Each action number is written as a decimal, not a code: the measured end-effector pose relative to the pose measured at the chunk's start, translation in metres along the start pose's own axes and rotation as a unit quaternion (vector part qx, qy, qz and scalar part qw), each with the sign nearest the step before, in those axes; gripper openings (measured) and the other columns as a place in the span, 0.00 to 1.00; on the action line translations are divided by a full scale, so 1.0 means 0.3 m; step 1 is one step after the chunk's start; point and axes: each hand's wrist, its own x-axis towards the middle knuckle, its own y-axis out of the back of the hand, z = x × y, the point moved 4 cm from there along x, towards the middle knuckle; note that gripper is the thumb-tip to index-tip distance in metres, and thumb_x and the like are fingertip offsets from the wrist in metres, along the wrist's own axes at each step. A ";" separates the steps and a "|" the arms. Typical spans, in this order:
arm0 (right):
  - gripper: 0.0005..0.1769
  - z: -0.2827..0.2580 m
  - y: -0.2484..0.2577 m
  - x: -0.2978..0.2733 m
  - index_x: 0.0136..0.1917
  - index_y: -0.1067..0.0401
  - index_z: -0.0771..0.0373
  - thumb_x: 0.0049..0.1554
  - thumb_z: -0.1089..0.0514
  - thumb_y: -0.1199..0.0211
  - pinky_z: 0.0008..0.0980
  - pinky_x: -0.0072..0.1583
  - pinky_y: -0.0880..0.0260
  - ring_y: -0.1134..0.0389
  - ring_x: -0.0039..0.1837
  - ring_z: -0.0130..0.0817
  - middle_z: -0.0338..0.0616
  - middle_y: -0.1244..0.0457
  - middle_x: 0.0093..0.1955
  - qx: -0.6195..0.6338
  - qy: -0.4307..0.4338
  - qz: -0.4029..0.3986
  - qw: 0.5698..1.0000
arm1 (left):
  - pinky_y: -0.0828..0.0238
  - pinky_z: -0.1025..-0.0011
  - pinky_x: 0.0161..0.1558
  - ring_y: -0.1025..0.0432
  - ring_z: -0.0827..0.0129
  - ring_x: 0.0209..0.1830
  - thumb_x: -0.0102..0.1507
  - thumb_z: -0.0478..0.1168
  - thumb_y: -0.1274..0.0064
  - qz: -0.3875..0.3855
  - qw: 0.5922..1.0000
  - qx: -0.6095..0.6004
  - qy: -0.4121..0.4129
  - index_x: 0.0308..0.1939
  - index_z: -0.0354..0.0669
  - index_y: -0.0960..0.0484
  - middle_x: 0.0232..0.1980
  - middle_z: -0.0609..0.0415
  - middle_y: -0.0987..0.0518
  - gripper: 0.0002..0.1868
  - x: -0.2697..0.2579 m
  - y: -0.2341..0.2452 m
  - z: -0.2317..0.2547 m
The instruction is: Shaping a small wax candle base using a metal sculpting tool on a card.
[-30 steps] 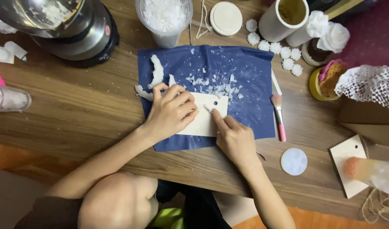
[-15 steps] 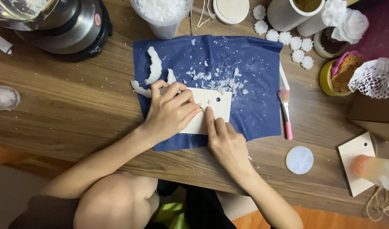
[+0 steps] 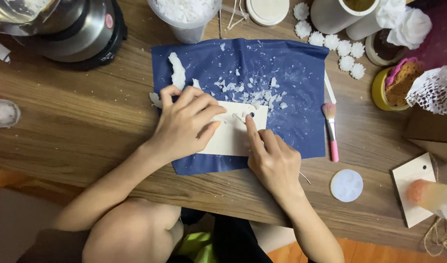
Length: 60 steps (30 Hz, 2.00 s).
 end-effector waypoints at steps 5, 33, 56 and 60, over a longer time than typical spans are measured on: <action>0.25 -0.038 -0.010 -0.011 0.58 0.29 0.56 0.48 0.61 0.52 0.17 0.32 0.38 0.41 0.29 0.24 0.32 0.42 0.31 0.049 0.012 0.003 0.999 | 0.53 0.59 0.45 0.37 0.67 0.38 0.53 0.39 0.44 -0.003 1.000 0.001 -0.007 0.25 0.49 0.24 0.29 0.62 0.31 0.04 -0.005 0.001 -0.002; 0.04 -0.060 -0.022 -0.002 0.32 0.40 0.54 0.41 0.61 0.47 0.18 0.31 0.37 0.41 0.29 0.25 0.31 0.48 0.29 0.116 0.029 -0.028 0.992 | 0.53 0.59 0.45 0.39 0.65 0.37 0.52 0.35 0.47 -0.034 0.997 -0.025 -0.061 0.22 0.45 0.26 0.28 0.58 0.32 0.05 -0.028 -0.007 -0.013; 0.07 -0.084 -0.030 -0.012 0.36 0.37 0.56 0.42 0.64 0.48 0.21 0.29 0.38 0.42 0.29 0.27 0.32 0.50 0.28 0.070 0.075 -0.064 0.993 | 0.52 0.59 0.46 0.39 0.66 0.38 0.57 0.36 0.46 -0.031 0.998 -0.039 -0.048 0.22 0.47 0.27 0.28 0.60 0.32 0.09 -0.039 -0.021 -0.019; 0.07 -0.084 -0.035 -0.018 0.37 0.36 0.57 0.42 0.64 0.47 0.24 0.29 0.37 0.40 0.29 0.30 0.34 0.49 0.28 0.105 0.054 -0.079 0.990 | 0.52 0.58 0.46 0.39 0.66 0.39 0.58 0.37 0.47 -0.037 0.997 -0.037 -0.048 0.22 0.47 0.27 0.28 0.60 0.31 0.09 -0.038 -0.026 -0.019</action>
